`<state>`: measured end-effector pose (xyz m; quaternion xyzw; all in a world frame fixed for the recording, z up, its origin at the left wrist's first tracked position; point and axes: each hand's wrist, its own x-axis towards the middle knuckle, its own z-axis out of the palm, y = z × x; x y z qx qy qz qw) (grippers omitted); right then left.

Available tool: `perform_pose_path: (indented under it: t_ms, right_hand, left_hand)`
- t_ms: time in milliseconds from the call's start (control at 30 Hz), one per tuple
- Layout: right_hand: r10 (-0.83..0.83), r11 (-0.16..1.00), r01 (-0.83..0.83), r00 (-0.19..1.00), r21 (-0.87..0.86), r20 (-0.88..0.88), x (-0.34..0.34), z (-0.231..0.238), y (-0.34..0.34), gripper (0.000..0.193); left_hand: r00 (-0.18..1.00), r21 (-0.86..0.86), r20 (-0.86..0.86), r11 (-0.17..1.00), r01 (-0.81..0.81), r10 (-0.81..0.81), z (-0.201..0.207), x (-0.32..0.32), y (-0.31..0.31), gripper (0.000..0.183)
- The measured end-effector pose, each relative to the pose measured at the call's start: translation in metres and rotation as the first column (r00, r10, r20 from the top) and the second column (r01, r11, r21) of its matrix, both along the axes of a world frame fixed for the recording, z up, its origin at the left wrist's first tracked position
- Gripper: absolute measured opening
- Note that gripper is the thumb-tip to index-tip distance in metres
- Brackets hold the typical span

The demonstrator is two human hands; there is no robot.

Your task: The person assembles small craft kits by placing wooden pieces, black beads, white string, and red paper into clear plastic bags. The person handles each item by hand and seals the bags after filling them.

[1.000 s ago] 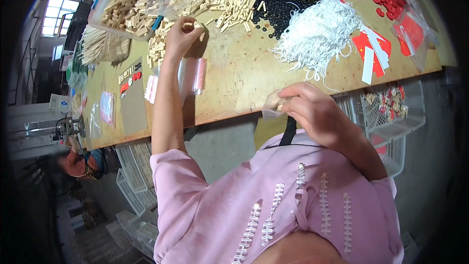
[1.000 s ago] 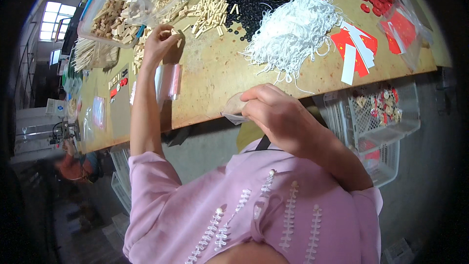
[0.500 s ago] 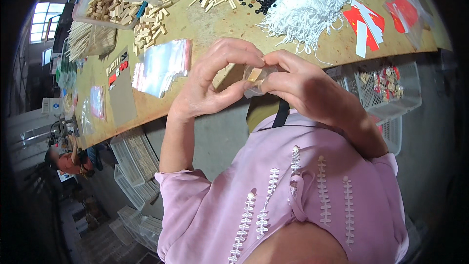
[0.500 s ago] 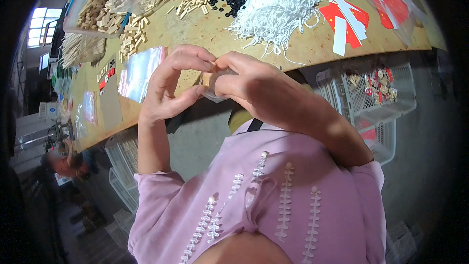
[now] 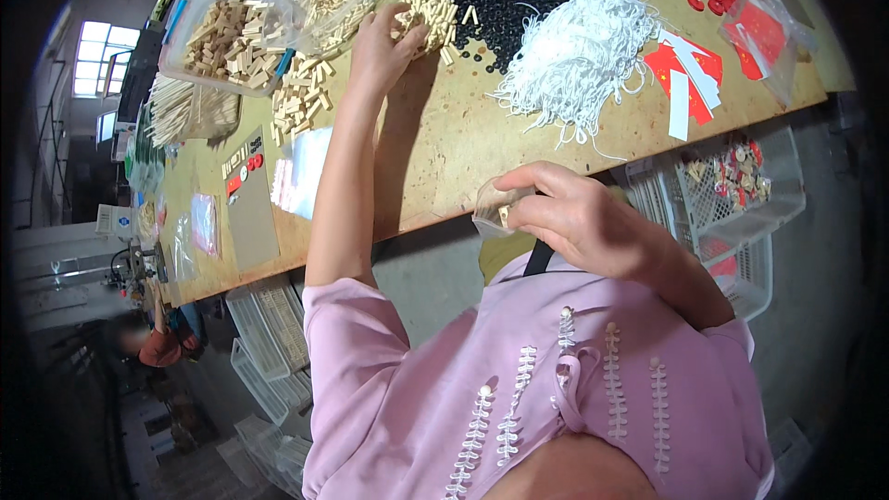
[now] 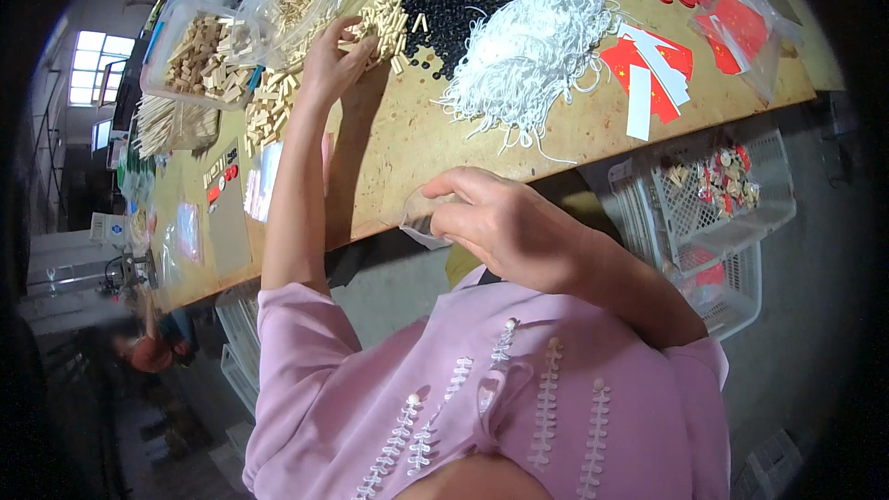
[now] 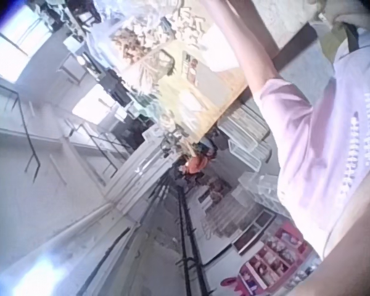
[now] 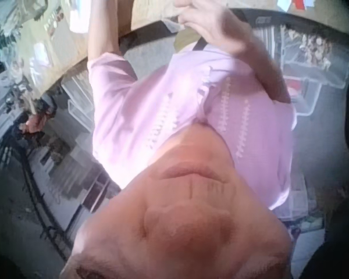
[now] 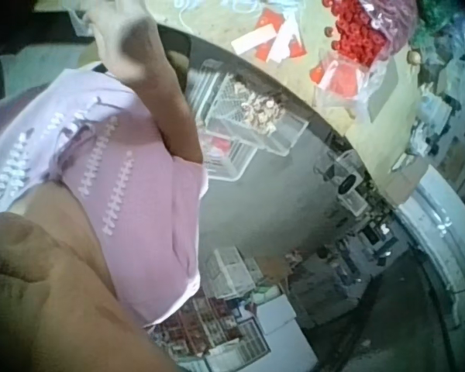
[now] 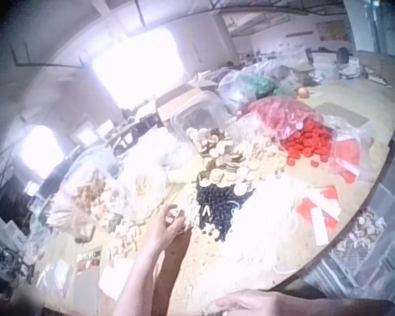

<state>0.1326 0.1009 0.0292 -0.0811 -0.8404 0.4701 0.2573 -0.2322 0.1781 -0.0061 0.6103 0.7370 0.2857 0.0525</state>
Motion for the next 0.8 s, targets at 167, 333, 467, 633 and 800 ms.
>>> perform_pose_path:
  t_ms: [167,333,467,633,800]
  right_hand:
    - [-0.031,0.999,0.031,0.999,-0.012,0.007,0.007,-0.005,0.004,0.010]
    - [-0.043,0.999,0.043,0.999,-0.033,0.002,0.008,-0.006,0.008,0.011]
    - [-0.040,0.997,0.040,0.999,-0.060,0.000,0.009,-0.012,0.010,0.011]
    - [-0.039,0.999,0.039,0.999,-0.028,0.003,0.009,-0.013,0.009,0.011]
    - [-0.032,0.999,0.033,0.999,-0.031,0.007,0.011,-0.010,0.008,0.008]
  left_hand:
    - [0.976,-0.105,-0.218,0.994,-0.034,0.010,0.011,0.021,0.035,0.049]
    - [0.971,-0.034,-0.235,0.999,0.035,-0.042,0.000,0.004,0.039,0.031]
    - [0.994,0.017,-0.105,0.999,-0.034,0.035,0.000,-0.002,0.034,0.026]
    - [0.985,0.044,-0.165,0.998,-0.047,0.054,0.007,-0.005,0.040,0.027]
    - [0.995,-0.001,-0.093,0.999,-0.046,0.045,0.008,0.001,0.041,0.029]
